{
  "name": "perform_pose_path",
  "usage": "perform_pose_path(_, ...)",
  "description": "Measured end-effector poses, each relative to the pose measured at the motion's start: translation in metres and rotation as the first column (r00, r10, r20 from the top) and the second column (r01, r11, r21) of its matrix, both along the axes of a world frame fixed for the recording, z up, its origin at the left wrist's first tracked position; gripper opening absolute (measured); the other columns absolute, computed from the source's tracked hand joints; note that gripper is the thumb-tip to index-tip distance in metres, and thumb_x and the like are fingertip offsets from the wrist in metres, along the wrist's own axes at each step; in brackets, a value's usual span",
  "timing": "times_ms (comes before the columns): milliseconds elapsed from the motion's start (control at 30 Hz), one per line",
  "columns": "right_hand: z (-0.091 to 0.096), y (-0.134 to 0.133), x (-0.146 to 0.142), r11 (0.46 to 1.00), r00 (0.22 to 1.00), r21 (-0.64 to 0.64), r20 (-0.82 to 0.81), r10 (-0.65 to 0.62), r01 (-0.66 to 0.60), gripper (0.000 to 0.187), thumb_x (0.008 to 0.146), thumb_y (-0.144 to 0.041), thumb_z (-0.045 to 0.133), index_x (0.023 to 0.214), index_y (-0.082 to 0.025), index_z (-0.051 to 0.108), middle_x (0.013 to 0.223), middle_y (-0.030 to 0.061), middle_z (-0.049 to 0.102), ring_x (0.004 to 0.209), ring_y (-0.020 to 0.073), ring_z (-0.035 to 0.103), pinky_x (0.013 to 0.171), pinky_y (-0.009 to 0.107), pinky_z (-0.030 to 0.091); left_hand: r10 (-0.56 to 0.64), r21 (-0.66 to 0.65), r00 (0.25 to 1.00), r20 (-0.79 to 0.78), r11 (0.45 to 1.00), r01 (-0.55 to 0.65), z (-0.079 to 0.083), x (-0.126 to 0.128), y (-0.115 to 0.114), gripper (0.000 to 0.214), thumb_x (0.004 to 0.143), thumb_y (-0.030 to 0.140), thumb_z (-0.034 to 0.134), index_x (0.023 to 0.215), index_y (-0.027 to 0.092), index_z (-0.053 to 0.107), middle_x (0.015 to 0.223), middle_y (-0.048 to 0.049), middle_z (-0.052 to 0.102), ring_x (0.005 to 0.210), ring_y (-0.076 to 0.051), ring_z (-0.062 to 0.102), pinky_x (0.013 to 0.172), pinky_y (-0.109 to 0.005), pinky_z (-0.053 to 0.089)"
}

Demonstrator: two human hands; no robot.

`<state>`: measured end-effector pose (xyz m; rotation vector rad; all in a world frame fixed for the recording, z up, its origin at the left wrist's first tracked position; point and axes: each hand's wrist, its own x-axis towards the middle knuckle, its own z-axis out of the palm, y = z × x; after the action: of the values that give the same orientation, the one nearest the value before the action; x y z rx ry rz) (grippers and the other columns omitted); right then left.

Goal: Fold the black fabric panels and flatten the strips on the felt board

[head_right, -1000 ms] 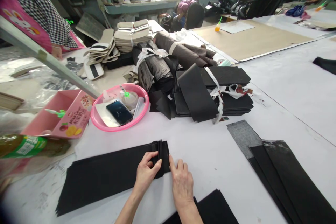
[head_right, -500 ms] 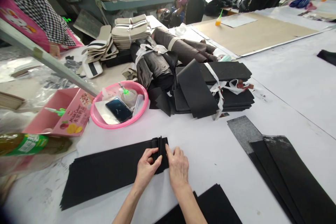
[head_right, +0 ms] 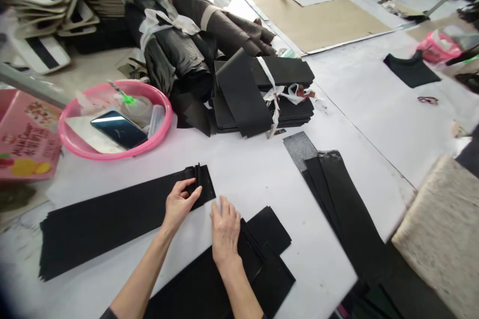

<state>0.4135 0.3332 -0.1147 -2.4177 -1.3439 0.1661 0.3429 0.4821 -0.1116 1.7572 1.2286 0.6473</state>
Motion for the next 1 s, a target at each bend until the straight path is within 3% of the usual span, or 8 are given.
perform_pose_path(133, 0.012, -0.075, -0.007, 0.992, 0.981, 0.124, -0.193, 0.026, -0.002, 0.025, 0.096, -0.013, 0.047, 0.112, -0.024, 0.062, 0.118, 0.0073, 0.06, 0.111, 0.0197, 0.054, 0.09, 0.035, 0.046, -0.044, 0.032, 0.998, -0.054, 0.998, 0.046, 0.008, 0.0, -0.002, 0.058, 0.078, 0.052, 0.068, 0.129, 0.029, 0.057, 0.103, -0.001, 0.057, 0.054, -0.005, 0.049, 0.051, -0.02, 0.043)
perform_pose_path(233, 0.014, -0.129, 0.0, 0.992, 0.971, 0.093, -0.233, -0.062, 0.085, 0.015, 0.097, -0.018, 0.047, 0.102, -0.022, 0.061, 0.104, 0.0055, 0.06, 0.097, 0.0186, 0.056, 0.083, 0.033, 0.046, -0.063, 0.069, 0.988, -0.139, 0.995, 0.073, 0.016, 0.0, -0.004, 0.078, 0.075, 0.052, 0.072, 0.143, 0.038, 0.038, 0.109, 0.0005, 0.056, 0.059, -0.007, 0.056, 0.06, -0.023, 0.049)
perform_pose_path(333, 0.008, -0.156, 0.011, 0.982, 0.968, 0.032, -0.178, -0.179, 0.188, 0.011, 0.096, -0.026, 0.05, 0.103, -0.021, 0.057, 0.1, 0.0056, 0.058, 0.095, 0.0207, 0.056, 0.082, 0.035, 0.045, -0.075, 0.083, 0.979, -0.19, 0.992, 0.092, 0.022, 0.0, -0.009, 0.089, 0.075, 0.051, 0.073, 0.148, 0.041, 0.023, 0.121, 0.0003, 0.054, 0.066, -0.008, 0.064, 0.067, -0.025, 0.052)
perform_pose_path(567, -0.006, -0.153, 0.01, 0.967, 0.967, -0.064, -0.04, -0.25, 0.247, 0.028, 0.097, -0.044, 0.042, 0.099, -0.02, 0.056, 0.093, 0.0063, 0.06, 0.086, 0.0231, 0.056, 0.075, 0.037, 0.041, -0.188, 0.184, 0.882, -0.432, 0.939, 0.291, 0.023, 0.001, -0.028, 0.068, 0.085, 0.054, 0.06, 0.144, 0.03, 0.037, 0.139, -0.0067, 0.045, 0.076, -0.012, 0.067, 0.069, -0.027, 0.056)
perform_pose_path(700, -0.005, -0.152, 0.009, 0.972, 0.971, -0.084, -0.079, -0.224, 0.218, 0.038, 0.097, -0.051, 0.034, 0.092, -0.022, 0.058, 0.084, 0.0047, 0.061, 0.078, 0.0223, 0.058, 0.068, 0.035, 0.037, -0.137, 0.306, 0.789, -0.599, 0.871, 0.383, 0.018, 0.009, -0.035, 0.065, 0.091, 0.047, 0.053, 0.146, 0.019, 0.033, 0.145, -0.0147, 0.041, 0.112, -0.028, 0.06, 0.082, -0.036, 0.057)
perform_pose_path(900, 0.011, -0.152, 0.013, 0.962, 0.861, -0.065, -0.433, -0.266, 0.264, 0.026, 0.095, -0.046, 0.049, 0.085, -0.024, 0.061, 0.081, -0.0016, 0.061, 0.07, 0.0162, 0.058, 0.065, 0.028, 0.036, -0.229, 0.241, 0.912, -0.34, 0.916, 0.321, 0.028, -0.005, -0.048, 0.049, 0.091, 0.04, 0.056, 0.135, 0.02, 0.045, 0.134, -0.0119, 0.048, 0.101, -0.021, 0.064, 0.086, -0.036, 0.057)
perform_pose_path(967, 0.021, -0.153, 0.01, 0.963, 0.819, -0.022, -0.522, -0.239, 0.267, 0.026, 0.096, -0.042, 0.05, 0.081, -0.023, 0.06, 0.078, -0.0023, 0.059, 0.068, 0.0146, 0.057, 0.065, 0.027, 0.036, -0.36, 0.291, 0.879, -0.313, 0.845, 0.449, 0.036, -0.014, -0.067, 0.044, 0.091, 0.039, 0.057, 0.131, 0.023, 0.049, 0.131, -0.0108, 0.052, 0.114, -0.024, 0.058, 0.095, -0.041, 0.052)
perform_pose_path(1000, 0.026, -0.154, 0.008, 0.967, 0.811, 0.008, -0.547, -0.208, 0.254, 0.025, 0.097, -0.039, 0.05, 0.081, -0.023, 0.06, 0.078, -0.0022, 0.059, 0.068, 0.0143, 0.056, 0.066, 0.027, 0.036, -0.467, 0.307, 0.821, -0.329, 0.769, 0.561, 0.041, -0.018, -0.079, 0.046, 0.089, 0.04, 0.06, 0.131, 0.025, 0.05, 0.132, -0.0109, 0.052, 0.122, -0.027, 0.053, 0.1, -0.045, 0.049)
